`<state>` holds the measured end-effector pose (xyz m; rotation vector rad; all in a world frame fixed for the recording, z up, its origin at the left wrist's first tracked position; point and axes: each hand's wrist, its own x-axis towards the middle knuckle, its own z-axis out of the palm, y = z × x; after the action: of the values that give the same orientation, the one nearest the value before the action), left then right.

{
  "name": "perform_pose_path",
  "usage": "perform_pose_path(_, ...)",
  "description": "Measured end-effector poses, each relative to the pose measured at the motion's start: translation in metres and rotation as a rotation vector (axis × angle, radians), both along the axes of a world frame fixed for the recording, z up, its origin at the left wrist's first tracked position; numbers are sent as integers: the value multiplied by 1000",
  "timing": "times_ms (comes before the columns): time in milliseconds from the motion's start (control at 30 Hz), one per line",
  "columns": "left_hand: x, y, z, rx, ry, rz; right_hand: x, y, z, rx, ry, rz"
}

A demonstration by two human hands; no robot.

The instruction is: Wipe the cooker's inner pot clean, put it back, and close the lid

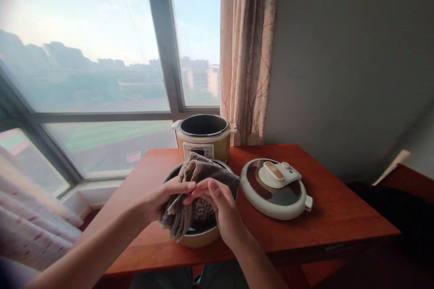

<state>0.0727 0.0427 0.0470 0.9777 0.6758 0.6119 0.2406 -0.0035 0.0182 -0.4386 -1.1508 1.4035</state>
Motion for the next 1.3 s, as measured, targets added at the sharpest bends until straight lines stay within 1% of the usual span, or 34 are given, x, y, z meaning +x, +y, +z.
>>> perform_pose_path(100,7,-6,2,-20,24,-18,7,11,1,-36,166,-4)
perform_pose_path(133,9,-8,2,-16,40,1,9,14,1,-41,199,0)
perform_pose_path(200,14,-8,-1,-14,85,79,13,18,3,-38,224,7)
perform_pose_path(267,19,-7,-4,-22,119,144,14,19,5,-5,186,12)
perform_pose_path(367,24,-2,-9,2,134,152,14,17,7,87,45,3)
perform_pose_path(400,24,0,-10,19,151,155,14,17,7,107,-15,-19)
perform_pose_path(467,24,5,-9,66,207,188,18,16,5,118,-147,-139)
perform_pose_path(533,21,10,-7,161,295,238,28,17,-1,102,-299,-344)
perform_pose_path(600,19,15,-6,329,403,250,41,18,-12,82,-437,-575)
perform_pose_path(633,18,17,-6,423,455,222,48,18,-20,71,-492,-684)
perform_pose_path(700,20,17,-9,587,528,102,60,16,-39,24,-562,-867)
perform_pose_path(767,25,14,-15,698,558,-57,66,13,-58,-76,-588,-967)
perform_pose_path(800,29,11,-18,742,582,-131,67,12,-67,-137,-585,-979)
perform_pose_path(867,39,5,-22,826,665,-249,65,8,-81,-231,-549,-929)
perform_pose_path(967,53,-2,-20,921,811,-359,58,6,-91,-246,-457,-809)
perform_pose_path(1033,60,-3,-17,970,870,-396,53,6,-92,-237,-400,-791)
perform_pose_path(1133,70,-1,-18,1021,959,-431,48,7,-92,-260,-347,-825)
perform_pose_path(1233,80,4,-28,1037,1034,-425,44,7,-92,-296,-319,-836)
perform_pose_path(1300,88,9,-38,1037,1069,-416,43,5,-91,-310,-300,-809)
